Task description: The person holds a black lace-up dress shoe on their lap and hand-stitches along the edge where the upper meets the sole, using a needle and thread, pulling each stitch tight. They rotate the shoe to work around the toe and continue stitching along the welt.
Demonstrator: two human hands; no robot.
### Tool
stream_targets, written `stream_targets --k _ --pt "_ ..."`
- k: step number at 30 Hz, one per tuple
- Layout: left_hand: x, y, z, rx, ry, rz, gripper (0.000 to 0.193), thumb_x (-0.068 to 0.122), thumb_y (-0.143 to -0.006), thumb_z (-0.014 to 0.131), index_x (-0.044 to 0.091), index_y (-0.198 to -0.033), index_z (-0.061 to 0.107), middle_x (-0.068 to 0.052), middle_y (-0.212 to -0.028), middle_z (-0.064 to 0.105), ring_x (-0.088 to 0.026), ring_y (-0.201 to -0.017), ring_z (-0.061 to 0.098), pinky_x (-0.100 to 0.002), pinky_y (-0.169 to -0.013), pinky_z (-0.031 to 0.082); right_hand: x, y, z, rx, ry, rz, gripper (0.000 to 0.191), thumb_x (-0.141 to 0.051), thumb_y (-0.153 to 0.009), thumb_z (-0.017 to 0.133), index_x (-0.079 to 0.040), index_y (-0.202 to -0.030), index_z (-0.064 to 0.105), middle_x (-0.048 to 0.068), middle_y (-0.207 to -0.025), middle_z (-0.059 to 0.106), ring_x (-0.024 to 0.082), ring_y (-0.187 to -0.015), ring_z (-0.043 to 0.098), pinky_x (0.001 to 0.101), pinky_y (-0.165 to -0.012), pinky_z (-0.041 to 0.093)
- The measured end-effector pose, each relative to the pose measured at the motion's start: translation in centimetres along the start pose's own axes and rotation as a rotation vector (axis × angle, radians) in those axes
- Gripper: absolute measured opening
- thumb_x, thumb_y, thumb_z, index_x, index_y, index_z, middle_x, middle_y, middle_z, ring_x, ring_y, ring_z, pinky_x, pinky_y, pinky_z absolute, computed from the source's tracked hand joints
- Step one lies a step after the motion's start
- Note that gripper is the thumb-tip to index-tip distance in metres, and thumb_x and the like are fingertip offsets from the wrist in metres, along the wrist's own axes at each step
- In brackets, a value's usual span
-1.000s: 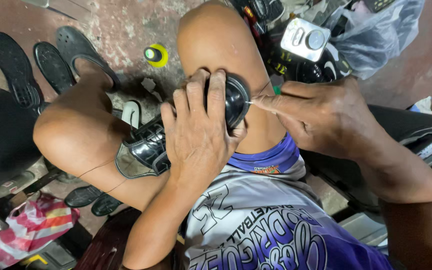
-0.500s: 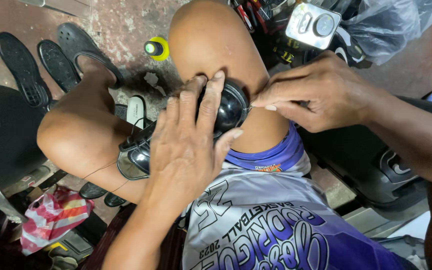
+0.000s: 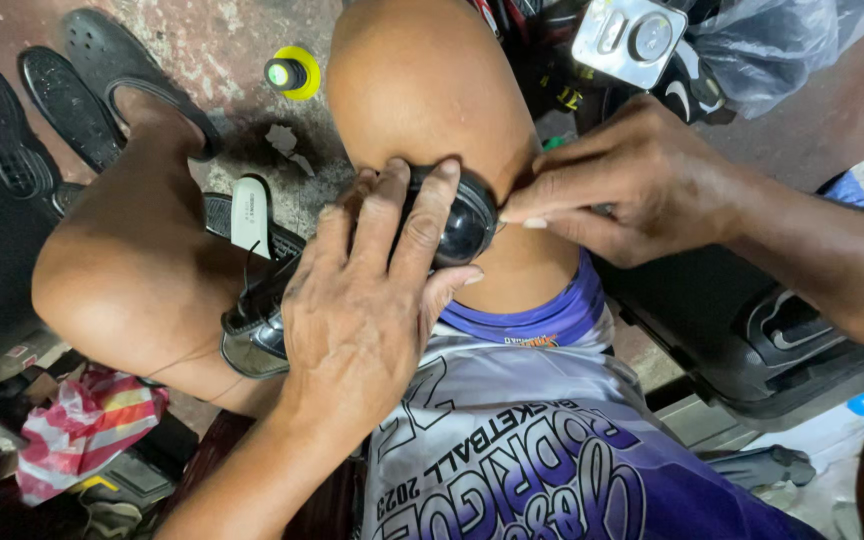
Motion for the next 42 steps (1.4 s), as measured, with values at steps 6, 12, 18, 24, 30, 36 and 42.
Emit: stream_targets --k 6,12,18,24,30,36,42 --pt "-1.4 0.0 0.1 0.023 0.075 -0.02 0.068 0.044 -0.094 0.073 0.011 -0.15 0.054 -0.019 -0.142 0.058 -0.041 -0.125 0.059 -0.046 -0.101 0.053 -1.1 -1.2 -0.4 -0.003 0.254 -0.067 0.022 -0.01 -0.085 0.077 -0.011 -0.107 0.076 0.007 -0.094 0.076 0.025 -0.072 0.073 0.0362 -0.063 0.059" --pt "-2.2 -0.1 0.0 0.034 0.111 -0.037 0.069 0.041 -0.093 0.075 0.011 -0.15 0.053 -0.019 -0.142 0.057 -0.042 -0.125 0.058 -0.046 -0.102 0.053 -3.0 -4.1 -0.3 -0.069 0.342 -0.029 0.014 -0.008 -0.078 0.072 -0.007 -0.092 0.069 0.009 -0.087 0.075 0.025 -0.06 0.069 0.0383 -0.052 0.055" --pt "-2.0 0.1 -0.4 0.07 0.092 -0.033 0.067 0.04 -0.097 0.074 0.011 -0.152 0.051 -0.019 -0.145 0.055 -0.042 -0.123 0.058 -0.046 -0.1 0.052 -4.6 -5.4 0.3 -0.069 0.431 -0.045 0.01 -0.007 -0.084 0.071 -0.004 -0.087 0.062 0.011 -0.073 0.066 0.026 -0.056 0.066 0.0373 -0.047 0.051" --pt "-2.4 2.7 -3.5 0.226 0.171 -0.029 0.072 0.041 -0.093 0.076 0.006 -0.15 0.049 -0.02 -0.146 0.053 -0.04 -0.125 0.058 -0.048 -0.102 0.051 -6.2 -5.8 0.2 -0.039 0.431 0.078 0.011 -0.013 -0.086 0.075 -0.007 -0.087 0.066 0.009 -0.066 0.065 0.026 -0.052 0.064 0.0395 -0.046 0.049" --pt "-9.1 15.5 -4.9 0.475 0.22 -0.426 0.091 0.045 -0.078 0.086 0.005 -0.15 0.046 -0.019 -0.136 0.054 -0.029 -0.095 0.061 -0.04 -0.084 0.054 -2.5 -1.6 1.0 -0.293 0.177 0.528 0.02 -0.017 -0.086 0.077 -0.009 -0.104 0.073 0.006 -0.065 0.065 0.014 -0.052 0.061 0.0316 -0.047 0.047" --pt "-15.8 27.3 2.5 0.439 0.603 -0.774 0.022 0.02 -0.09 0.082 0.007 -0.106 0.074 -0.008 -0.08 0.065 -0.022 -0.07 0.063 -0.032 -0.07 0.053 1.3 2.2 2.6 0.003 -0.181 0.591 0.007 -0.007 -0.101 0.065 0.0 -0.103 0.066 0.011 -0.082 0.067 0.007 -0.059 0.06 0.0225 -0.055 0.045" --pt "-17.2 31.2 -0.7 0.664 0.136 -0.829 0.029 0.006 -0.096 0.069 0.002 -0.124 0.063 -0.018 -0.121 0.061 -0.034 -0.114 0.063 -0.039 -0.101 0.051 3.4 4.0 3.3 0.12 -0.395 0.602 0.013 -0.014 -0.106 0.058 -0.001 -0.108 0.057 0.006 -0.077 0.064 0.003 -0.06 0.053 0.0161 -0.056 0.043"
Point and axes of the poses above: each hand's wrist, its own y-axis away from the middle knuckle, its own z-axis out of the palm, x = y × z, the point moved 4 cm from there along -y, towards the middle knuckle
